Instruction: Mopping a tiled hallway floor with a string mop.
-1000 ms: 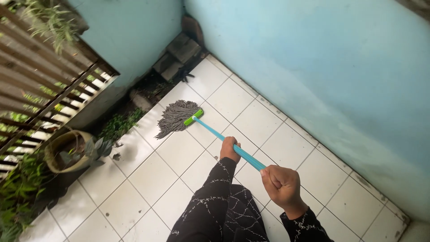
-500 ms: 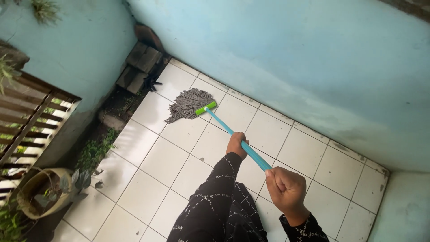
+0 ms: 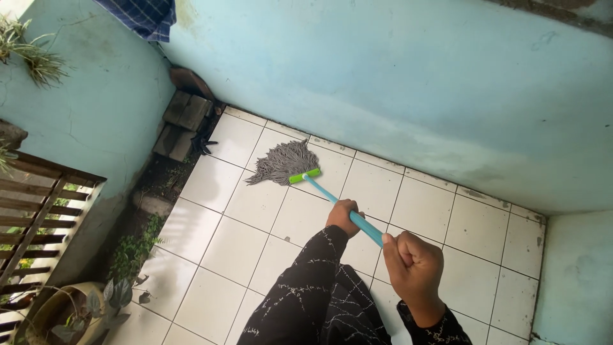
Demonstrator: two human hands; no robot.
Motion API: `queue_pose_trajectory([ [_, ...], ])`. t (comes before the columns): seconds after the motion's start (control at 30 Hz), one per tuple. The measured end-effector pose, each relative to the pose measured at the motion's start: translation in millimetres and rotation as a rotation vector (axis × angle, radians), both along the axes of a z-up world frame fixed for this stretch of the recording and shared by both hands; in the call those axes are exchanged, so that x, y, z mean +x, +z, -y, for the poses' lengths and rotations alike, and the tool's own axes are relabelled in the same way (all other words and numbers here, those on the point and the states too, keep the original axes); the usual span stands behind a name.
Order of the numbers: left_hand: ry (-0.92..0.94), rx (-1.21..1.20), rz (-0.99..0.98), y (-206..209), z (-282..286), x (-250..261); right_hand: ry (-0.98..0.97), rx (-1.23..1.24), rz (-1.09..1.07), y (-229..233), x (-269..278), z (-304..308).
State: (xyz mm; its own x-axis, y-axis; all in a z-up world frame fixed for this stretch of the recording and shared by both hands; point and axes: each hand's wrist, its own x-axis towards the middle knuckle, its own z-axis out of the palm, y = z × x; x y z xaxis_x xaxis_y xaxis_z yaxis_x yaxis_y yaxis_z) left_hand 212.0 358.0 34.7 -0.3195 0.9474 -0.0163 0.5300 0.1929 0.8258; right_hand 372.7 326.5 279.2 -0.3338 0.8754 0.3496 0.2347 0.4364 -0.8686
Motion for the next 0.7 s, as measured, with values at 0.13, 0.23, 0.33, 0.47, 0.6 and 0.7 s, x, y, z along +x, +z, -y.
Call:
queue_pose_trajectory([
  [0.13,0.019,0.014,-0.005,-4.4,16.1,3.1,-0.017,0.007,0.014,1.4,0.6,15.5],
  [0.23,0.035,0.027,0.012,-2.6,30.7,5.3,0.000,0.019,0.019,-0.7,2.5,28.0],
  [0.33,0.068,0.021,0.027,-3.8,40.6,11.8,0.041,0.018,0.024,-2.8,10.3,34.7],
  [0.47,0.085,0.012,0.010,-10.6,57.9,31.6,0.093,-0.009,0.004,-7.5,33.6,48.5],
  [0.6,0.108,0.021,0.013,-19.0,82.3,63.0,0.111,0.002,0.012,-7.2,67.1,68.0],
  [0.7,0.106,0.055,-0.022,-26.6,98.4,93.3,0.113,0.004,0.005,-1.4,98.4,83.3],
])
